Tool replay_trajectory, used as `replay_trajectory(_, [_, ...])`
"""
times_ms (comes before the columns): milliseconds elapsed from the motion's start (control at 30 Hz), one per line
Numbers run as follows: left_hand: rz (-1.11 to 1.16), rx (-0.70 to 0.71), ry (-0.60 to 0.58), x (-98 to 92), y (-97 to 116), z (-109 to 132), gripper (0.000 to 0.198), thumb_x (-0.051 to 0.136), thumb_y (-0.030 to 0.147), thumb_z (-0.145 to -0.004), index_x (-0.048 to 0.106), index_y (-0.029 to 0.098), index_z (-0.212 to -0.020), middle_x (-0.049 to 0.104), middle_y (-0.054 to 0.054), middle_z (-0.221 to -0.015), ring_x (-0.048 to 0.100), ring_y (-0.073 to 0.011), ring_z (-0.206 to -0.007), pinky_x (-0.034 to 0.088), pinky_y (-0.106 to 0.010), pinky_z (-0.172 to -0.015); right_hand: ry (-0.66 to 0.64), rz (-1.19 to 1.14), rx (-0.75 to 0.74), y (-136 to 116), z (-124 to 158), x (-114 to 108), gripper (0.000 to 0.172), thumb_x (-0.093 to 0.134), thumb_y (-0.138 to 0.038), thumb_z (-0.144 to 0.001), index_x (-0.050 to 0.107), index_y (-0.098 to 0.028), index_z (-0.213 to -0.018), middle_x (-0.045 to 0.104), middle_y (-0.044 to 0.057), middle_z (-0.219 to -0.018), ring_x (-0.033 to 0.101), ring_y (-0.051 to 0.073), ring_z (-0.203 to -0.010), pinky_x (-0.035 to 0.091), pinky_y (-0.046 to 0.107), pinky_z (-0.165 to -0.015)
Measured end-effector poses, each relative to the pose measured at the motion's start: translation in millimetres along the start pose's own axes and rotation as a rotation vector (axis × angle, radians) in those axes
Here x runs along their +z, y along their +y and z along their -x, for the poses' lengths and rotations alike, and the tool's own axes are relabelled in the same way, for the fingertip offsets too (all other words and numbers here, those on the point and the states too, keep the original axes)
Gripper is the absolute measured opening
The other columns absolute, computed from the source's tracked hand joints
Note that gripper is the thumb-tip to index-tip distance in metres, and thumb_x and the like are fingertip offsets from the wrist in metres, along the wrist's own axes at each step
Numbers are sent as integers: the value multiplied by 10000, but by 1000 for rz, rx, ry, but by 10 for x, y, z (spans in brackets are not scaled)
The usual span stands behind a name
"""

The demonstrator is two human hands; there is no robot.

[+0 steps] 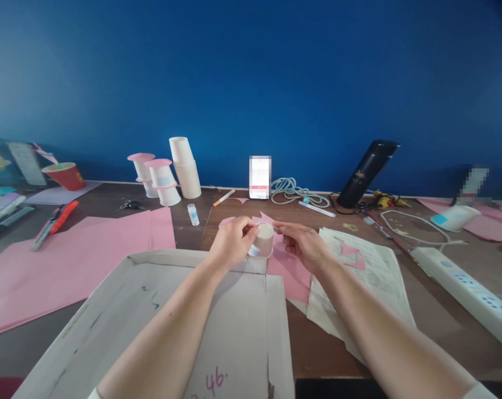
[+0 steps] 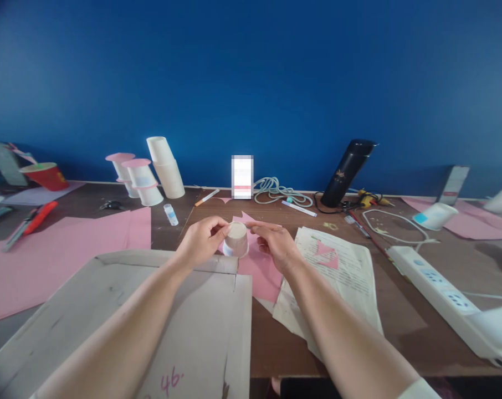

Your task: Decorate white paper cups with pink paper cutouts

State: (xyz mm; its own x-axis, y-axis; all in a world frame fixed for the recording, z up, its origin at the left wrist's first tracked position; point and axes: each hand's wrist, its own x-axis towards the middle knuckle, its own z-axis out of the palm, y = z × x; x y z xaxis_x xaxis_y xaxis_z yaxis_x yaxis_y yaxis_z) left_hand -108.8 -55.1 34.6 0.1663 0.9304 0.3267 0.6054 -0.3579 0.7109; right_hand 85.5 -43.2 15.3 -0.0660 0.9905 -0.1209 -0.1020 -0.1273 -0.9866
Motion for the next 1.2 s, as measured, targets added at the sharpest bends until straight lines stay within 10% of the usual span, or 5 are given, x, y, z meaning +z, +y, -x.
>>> replay_trajectory(600, [3,19,9,5,-7,3,190,501,328,-862,649,213,-825,682,-6,-805,591,-146,-734,415,-263,-681,-180,-438,264,-86,14,-20,98,675,-174,-714,662,-161,-810,557,-18,-674,423,45,-506,316,167,-421])
replay_trajectory(1200, [919,-218,-164,-95,62,-25,307,602,432,-804,647,143,-901,603,-42,-787,488,-82,-601,409,-232,-567,-111,23,-294,-205,303,191,222,652,-384,-782,645,-227,-939,422,-50,-585,311,76,-504,216,240,-468])
